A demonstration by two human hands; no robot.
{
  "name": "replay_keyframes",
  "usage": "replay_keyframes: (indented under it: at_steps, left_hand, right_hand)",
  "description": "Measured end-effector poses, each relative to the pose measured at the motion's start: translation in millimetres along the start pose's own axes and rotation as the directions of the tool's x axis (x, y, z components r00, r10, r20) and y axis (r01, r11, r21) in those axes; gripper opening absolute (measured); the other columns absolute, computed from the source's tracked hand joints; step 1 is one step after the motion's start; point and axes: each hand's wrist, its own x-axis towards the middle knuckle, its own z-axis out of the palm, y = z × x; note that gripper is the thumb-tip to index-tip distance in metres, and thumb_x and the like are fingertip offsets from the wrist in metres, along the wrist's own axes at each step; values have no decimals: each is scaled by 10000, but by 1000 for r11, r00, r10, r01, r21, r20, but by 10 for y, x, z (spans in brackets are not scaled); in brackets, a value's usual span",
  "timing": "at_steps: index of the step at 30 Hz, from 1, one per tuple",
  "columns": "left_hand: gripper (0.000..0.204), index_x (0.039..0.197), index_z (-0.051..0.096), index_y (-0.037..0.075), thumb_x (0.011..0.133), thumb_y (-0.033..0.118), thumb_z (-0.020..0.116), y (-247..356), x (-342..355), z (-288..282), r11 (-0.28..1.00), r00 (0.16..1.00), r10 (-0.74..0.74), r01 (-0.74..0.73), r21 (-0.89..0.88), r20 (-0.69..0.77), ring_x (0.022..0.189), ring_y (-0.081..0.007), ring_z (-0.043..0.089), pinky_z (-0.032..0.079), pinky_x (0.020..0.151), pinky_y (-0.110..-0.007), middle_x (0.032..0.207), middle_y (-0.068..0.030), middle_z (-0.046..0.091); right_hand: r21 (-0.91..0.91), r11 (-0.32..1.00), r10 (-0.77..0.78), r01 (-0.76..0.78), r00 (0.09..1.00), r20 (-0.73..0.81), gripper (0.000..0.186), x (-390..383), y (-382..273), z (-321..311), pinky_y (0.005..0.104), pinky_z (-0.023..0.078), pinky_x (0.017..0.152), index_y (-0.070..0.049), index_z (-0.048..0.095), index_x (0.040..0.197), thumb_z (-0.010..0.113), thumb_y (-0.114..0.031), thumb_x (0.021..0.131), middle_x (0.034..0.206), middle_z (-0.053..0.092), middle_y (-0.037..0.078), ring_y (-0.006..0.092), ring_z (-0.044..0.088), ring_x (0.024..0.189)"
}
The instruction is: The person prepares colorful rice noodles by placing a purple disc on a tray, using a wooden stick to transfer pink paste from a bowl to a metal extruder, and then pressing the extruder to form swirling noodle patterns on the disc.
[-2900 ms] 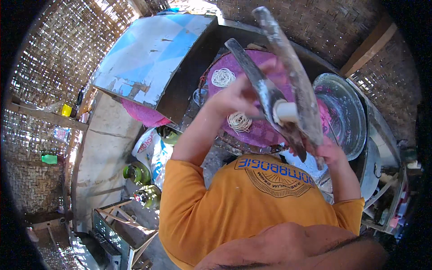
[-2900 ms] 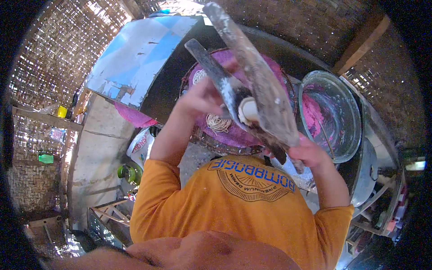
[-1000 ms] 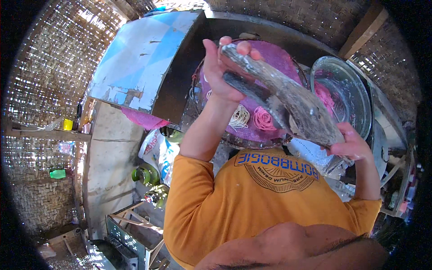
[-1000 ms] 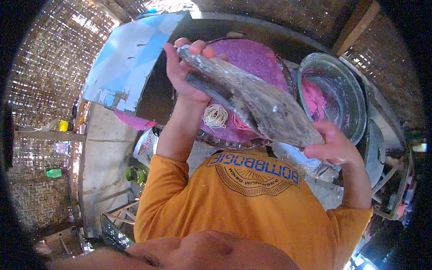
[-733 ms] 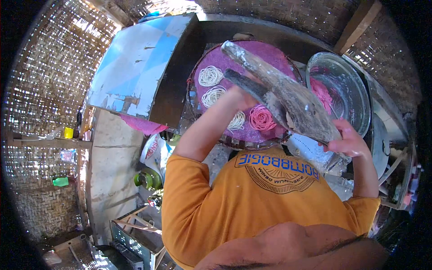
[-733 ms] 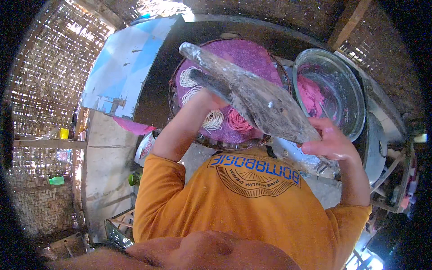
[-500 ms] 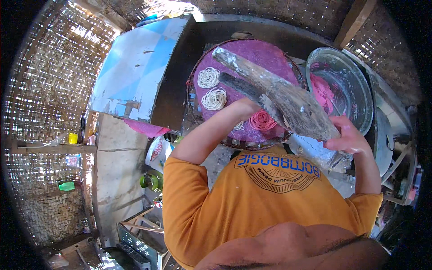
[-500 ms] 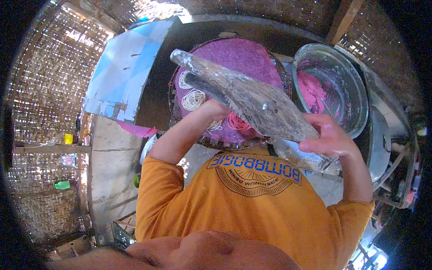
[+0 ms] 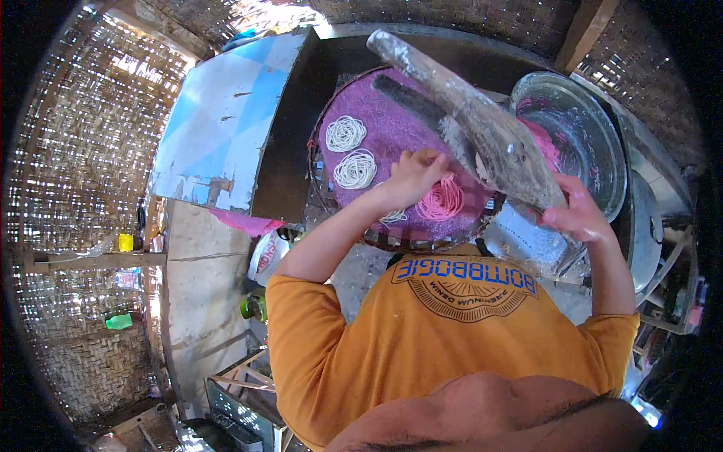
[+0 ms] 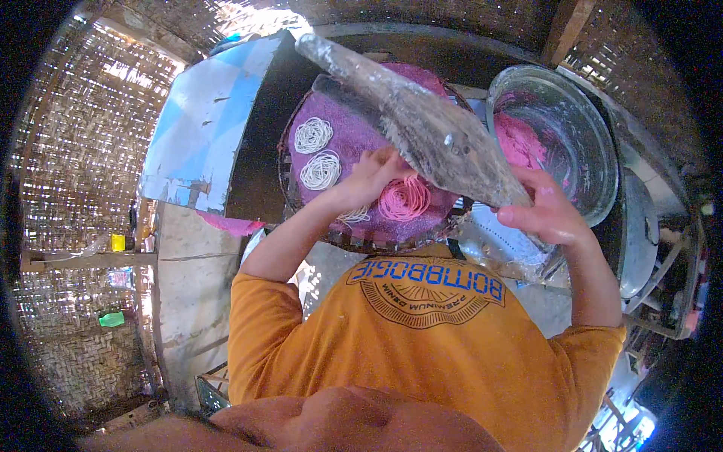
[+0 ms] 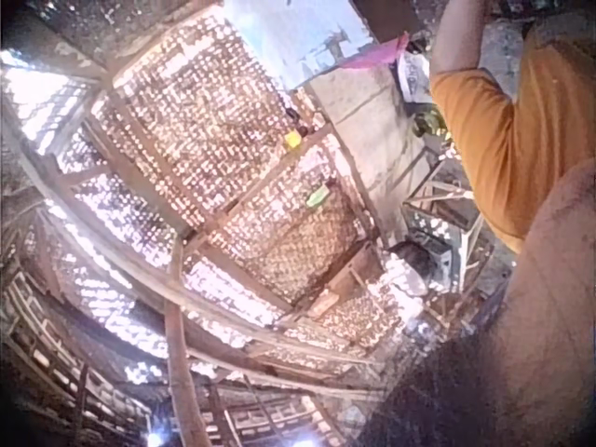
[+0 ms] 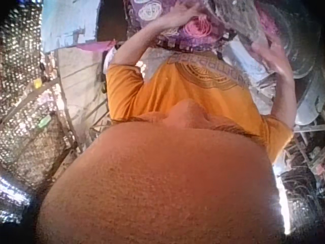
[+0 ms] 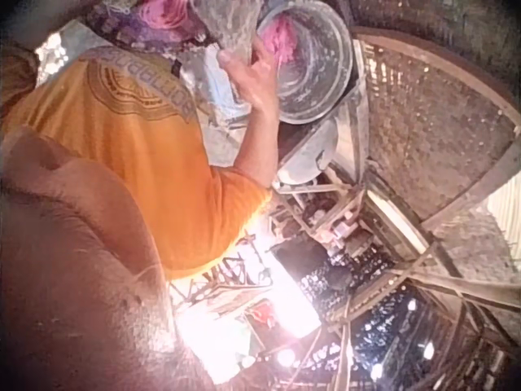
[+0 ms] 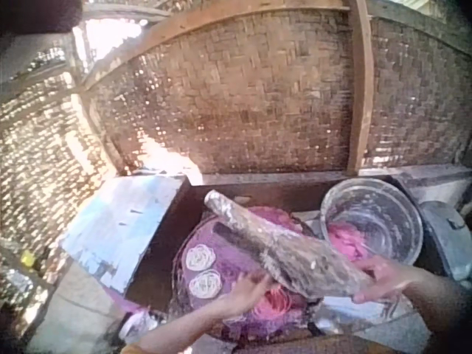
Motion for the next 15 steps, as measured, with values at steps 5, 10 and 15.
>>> replay_keyframes:
  at_steps: [5, 10, 15]
  left_hand:
    - [508, 1170, 470, 99, 832, 460, 350, -3, -289, -267, 817, 950, 300, -212, 536, -82, 1114, -312, 311, 241, 901, -415, 1260, -119, 339]
    - [731, 1273, 273, 31, 819, 603, 240, 98, 24, -890, 270, 892, -108, -400, -876, -440, 1116, -288, 387, 219, 966, -466, 1140, -115, 459]
    - [781, 1315, 158, 174, 671, 392, 544, 675, -82, -1461, -248, 842, 22, -518, -819, -539, 1166, -319, 269, 248, 943, -509, 1237, -118, 337]
  right_hand:
    - [83, 995, -44, 47, 998, -42, 646, 37, 16, 12, 230, 444, 556, 15, 517, 1061, 726, -362, 581, 783, 575, 53, 101, 534, 669]
    - [152, 988, -46, 32, 995, 93, 632, 211, -63, 127, 230, 443, 550, 20, 524, 1025, 692, -419, 602, 784, 583, 68, 113, 539, 644]
    - [199, 980, -67, -2, 938, 341, 556, 516, -171, 228, 222, 450, 556, 15, 525, 1020, 561, -464, 740, 801, 589, 89, 124, 555, 646]
